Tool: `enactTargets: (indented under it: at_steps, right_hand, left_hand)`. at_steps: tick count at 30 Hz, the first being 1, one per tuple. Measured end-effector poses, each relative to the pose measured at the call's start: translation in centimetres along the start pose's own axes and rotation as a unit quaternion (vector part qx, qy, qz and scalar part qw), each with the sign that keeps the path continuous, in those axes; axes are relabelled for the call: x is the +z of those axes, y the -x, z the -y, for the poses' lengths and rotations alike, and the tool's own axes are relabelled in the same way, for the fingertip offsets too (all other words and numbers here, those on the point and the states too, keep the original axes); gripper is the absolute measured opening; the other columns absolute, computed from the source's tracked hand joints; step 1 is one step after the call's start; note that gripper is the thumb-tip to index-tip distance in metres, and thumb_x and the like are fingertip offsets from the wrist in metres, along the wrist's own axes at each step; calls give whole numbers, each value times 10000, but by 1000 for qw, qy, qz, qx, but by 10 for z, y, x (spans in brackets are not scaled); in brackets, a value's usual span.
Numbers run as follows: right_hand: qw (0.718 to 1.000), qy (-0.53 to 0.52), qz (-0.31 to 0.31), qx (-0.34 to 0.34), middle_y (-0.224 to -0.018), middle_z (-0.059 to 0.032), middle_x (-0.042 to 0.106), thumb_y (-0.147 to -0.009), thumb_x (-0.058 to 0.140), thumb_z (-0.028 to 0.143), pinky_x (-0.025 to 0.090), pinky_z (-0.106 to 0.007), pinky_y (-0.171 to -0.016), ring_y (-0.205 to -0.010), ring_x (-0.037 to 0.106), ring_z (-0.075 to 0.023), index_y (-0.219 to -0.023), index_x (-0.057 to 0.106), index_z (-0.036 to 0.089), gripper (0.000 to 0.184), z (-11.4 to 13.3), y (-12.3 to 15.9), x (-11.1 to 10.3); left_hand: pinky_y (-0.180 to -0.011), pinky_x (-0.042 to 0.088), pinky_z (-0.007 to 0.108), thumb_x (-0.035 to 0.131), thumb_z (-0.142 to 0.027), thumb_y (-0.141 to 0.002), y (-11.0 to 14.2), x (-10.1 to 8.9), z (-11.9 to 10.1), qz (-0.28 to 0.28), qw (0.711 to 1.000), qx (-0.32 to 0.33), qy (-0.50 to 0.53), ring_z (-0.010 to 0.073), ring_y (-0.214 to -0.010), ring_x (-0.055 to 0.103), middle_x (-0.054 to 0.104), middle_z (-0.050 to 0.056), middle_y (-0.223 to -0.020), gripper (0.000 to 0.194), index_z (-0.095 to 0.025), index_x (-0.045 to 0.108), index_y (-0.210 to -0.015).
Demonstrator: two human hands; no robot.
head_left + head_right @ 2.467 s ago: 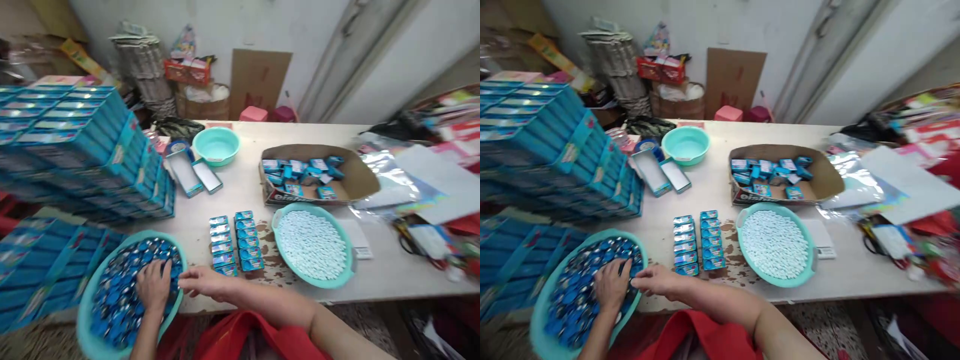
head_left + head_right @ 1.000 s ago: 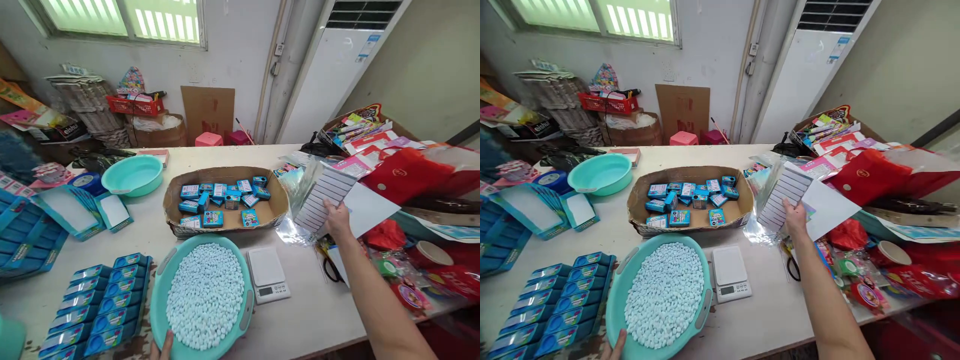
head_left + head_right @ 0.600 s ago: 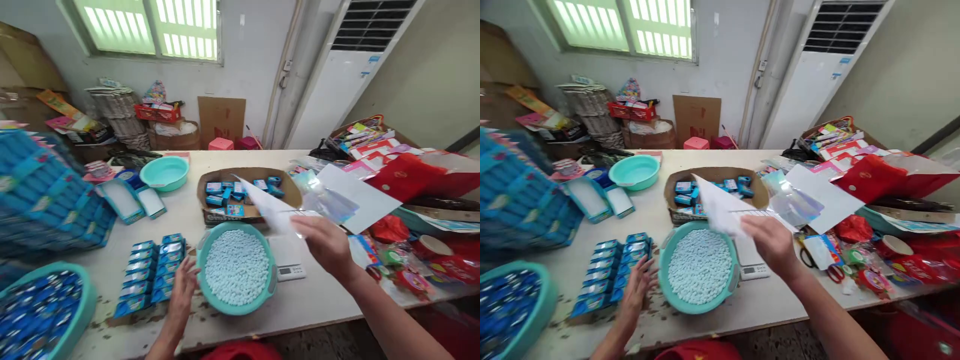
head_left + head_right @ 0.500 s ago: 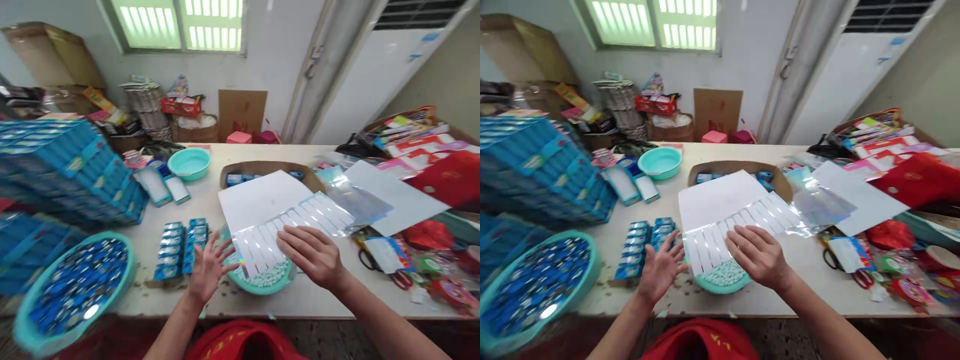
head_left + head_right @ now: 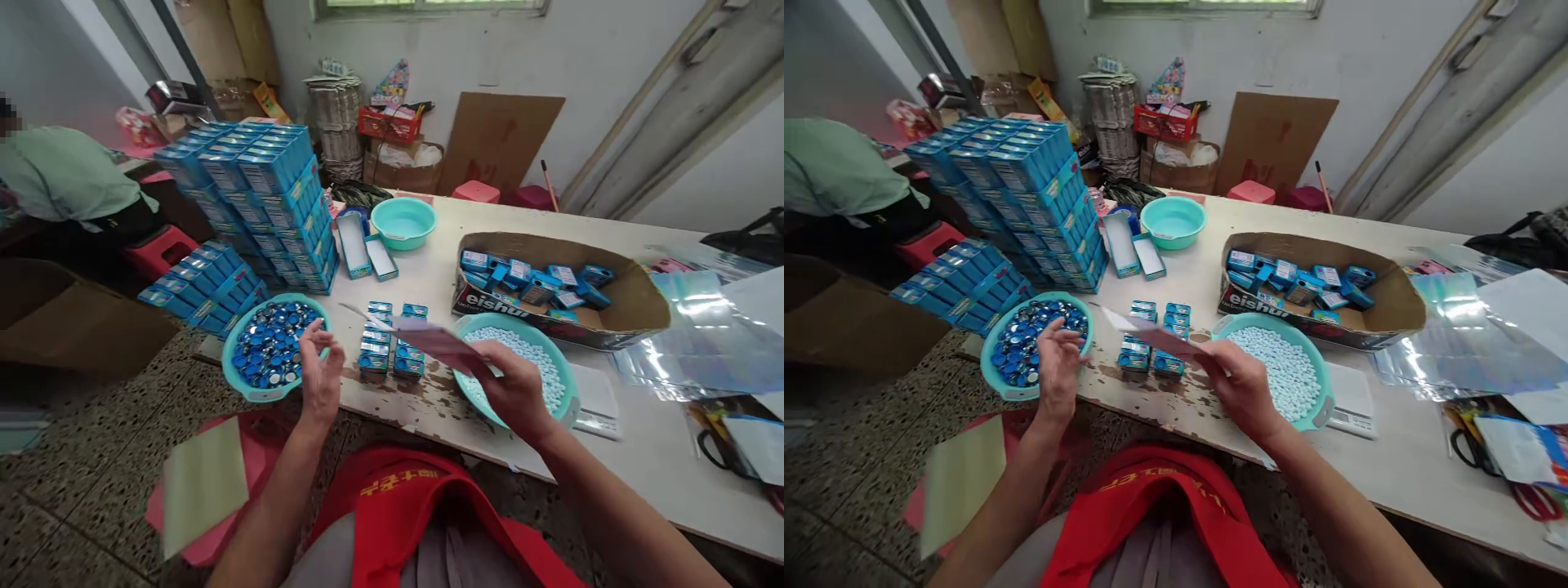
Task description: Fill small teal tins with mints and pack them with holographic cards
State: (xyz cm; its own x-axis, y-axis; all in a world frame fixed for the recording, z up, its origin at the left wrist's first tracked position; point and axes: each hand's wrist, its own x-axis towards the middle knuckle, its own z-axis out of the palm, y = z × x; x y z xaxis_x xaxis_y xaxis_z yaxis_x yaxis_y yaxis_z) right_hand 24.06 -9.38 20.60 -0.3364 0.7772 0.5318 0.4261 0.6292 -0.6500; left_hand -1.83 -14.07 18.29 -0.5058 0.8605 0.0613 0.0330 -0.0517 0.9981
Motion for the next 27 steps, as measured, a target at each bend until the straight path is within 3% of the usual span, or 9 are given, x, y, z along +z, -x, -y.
enactTargets:
  at_steps: [2, 4, 6, 8, 11, 15, 21, 24, 27]
  right_hand:
    - [995, -54, 41, 79, -728, 15, 687, -860, 574, 303, 474, -245, -604, -643, 613, -144, -833, 681, 247, 123, 6, -8, 12]
    - [981, -104, 104, 124, -700, 14, 677, -827, 602, 377, 464, -249, -591, -625, 594, -149, -789, 682, 226, 175, 7, -16, 26]
    - [965, -137, 166, 148, -672, 12, 660, -792, 627, 432, 459, -256, -597, -622, 578, -153, -753, 681, 208, 234, 3, -23, 43]
    - [955, -149, 200, 162, -658, 7, 641, -770, 632, 471, 462, -270, -610, -632, 568, -159, -753, 682, 201, 276, -4, -29, 61]
    - [976, -95, 112, 160, -819, -32, 666, -740, 641, 498, 483, -345, -763, -824, 594, -212, -879, 687, 214, 320, -20, -31, 84]
    - [975, -11, -31, 218, -1208, -103, 578, -734, 623, 543, 388, -465, -987, -1153, 493, -276, -1124, 608, 230, 501, -43, -1, 103]
    - [839, -195, 53, 505, -1394, -163, 443, -695, 590, 673, 443, -431, -961, -1253, 464, -283, -1323, 408, 222, 794, -44, 77, 144]
    - [807, -268, 74, 521, -1409, -163, 437, -650, 647, 657, 462, -419, -941, -1278, 450, -276, -1308, 400, 231, 822, -31, 87, 170]
    - [777, -364, 91, 505, -1258, -129, 588, -606, 722, 587, 511, -390, -852, -1171, 554, -269, -1196, 472, 231, 732, -20, 79, 186]
  left_hand:
    - [-1066, 328, 402, 755, -524, -609, -4, -27, -11, 4, 986, 116, -122, 279, -1278, 399, 466, 119, -1335, 805, -201, 458, -1284]
    - [-1106, 248, 415, 828, -419, -523, -8, -44, -17, 67, 969, 145, -189, 303, -1323, 336, 447, 111, -1372, 819, -199, 511, -1245]
    - [-1047, 315, 389, 835, -347, -501, -13, -53, -14, 133, 967, 103, -192, 296, -1238, 431, 555, 81, -1259, 704, -206, 592, -1146]
    - [-862, 423, 316, 787, -315, -561, -15, -58, -2, 190, 967, 17, -168, 234, -968, 571, 662, 36, -946, 388, -187, 670, -907]
    - [-558, 358, 220, 695, -315, -657, -9, -66, 25, 182, 971, -111, -106, 105, -551, 466, 520, -40, -540, 203, -164, 578, -589]
    - [-500, 308, 186, 758, -365, -588, 4, -77, 49, 71, 980, -181, 41, 61, -478, 403, 500, -64, -510, 320, -159, 513, -571]
    - [-618, 434, 222, 843, -367, -486, 10, -87, 51, 37, 960, -234, 149, 114, -606, 578, 670, 1, -667, 382, -142, 646, -723]
    - [-631, 446, 221, 839, -325, -517, 12, -94, 49, 53, 953, -249, 167, 110, -608, 593, 679, 2, -669, 375, -134, 663, -786]
    - [-648, 461, 231, 833, -312, -534, 13, -102, 47, 49, 948, -265, 169, 115, -615, 610, 691, 14, -692, 389, -124, 662, -828]
